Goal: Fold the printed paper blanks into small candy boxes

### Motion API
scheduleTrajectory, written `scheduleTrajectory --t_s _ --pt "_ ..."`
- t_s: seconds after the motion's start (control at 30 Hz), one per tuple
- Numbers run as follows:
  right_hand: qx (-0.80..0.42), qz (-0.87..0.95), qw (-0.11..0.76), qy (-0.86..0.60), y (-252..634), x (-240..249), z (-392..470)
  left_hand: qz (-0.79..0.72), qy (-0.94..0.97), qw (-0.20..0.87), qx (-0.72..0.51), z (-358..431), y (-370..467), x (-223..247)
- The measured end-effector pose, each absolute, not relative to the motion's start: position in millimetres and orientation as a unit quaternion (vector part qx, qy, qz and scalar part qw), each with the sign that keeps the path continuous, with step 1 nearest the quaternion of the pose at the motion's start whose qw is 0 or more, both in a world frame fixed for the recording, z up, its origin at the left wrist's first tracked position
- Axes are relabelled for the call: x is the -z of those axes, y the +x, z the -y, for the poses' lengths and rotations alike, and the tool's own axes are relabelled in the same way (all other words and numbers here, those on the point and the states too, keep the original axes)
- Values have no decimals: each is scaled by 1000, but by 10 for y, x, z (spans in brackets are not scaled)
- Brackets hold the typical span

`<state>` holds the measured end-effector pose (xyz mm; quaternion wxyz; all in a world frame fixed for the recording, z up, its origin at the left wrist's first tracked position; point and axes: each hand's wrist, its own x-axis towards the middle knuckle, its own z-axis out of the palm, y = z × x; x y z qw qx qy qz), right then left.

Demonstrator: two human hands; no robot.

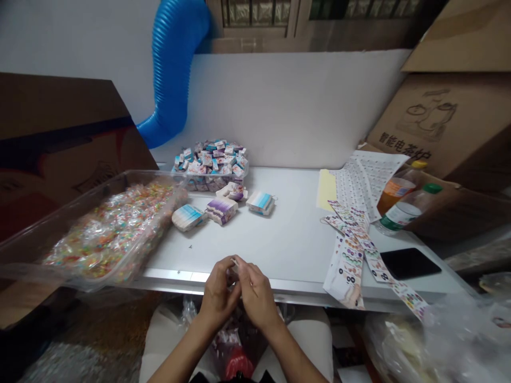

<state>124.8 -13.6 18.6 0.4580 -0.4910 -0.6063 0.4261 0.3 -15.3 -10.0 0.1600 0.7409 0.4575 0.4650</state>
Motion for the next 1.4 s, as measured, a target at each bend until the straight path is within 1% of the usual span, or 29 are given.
scheduleTrajectory --t_s 0.17,0.23,0.33,0.5,0.6,0.7,0.77,0.87,0.93,1.03,1.13,1.23,1.3,1.4 --pt "-461 594 418 -510 1316 -177 103 -490 714 249 -434 168 -51 160" --pt "-449 611 401 -513 1341 -205 86 -473 727 265 -421 169 -71 175" --pt "-379 669 366 -524 1379 -279 79 -446 744 264 -422 169 -94 173" --pt "-198 833 227 -465 1447 -434 112 -433 746 284 -419 163 -138 153" --pt "-118 875 186 -431 1442 -477 163 -430 745 296 -415 160 -164 152" --pt "-90 880 199 -422 1402 -428 211 -427 736 314 -421 171 -162 145" --pt "-111 861 244 -433 1372 -354 235 -438 718 331 -428 186 -146 122" --pt "-174 787 334 -489 1331 -231 282 -463 686 350 -438 206 -126 65" --pt "-169 765 363 -504 1307 -168 327 -460 683 353 -444 215 -125 38" --pt "-136 801 356 -462 1308 -134 371 -452 688 359 -440 229 -127 50" --pt "-205 783 357 -466 1397 -181 333 -463 694 353 -424 241 -132 87" --pt "-270 745 358 -493 1536 -257 257 -474 711 320 -410 236 -198 62" --pt "-271 779 327 -461 1604 -264 235 -504 696 286 -423 226 -295 3" --pt "-219 858 246 -394 1627 -148 268 -593 605 230 -480 244 -475 -78"
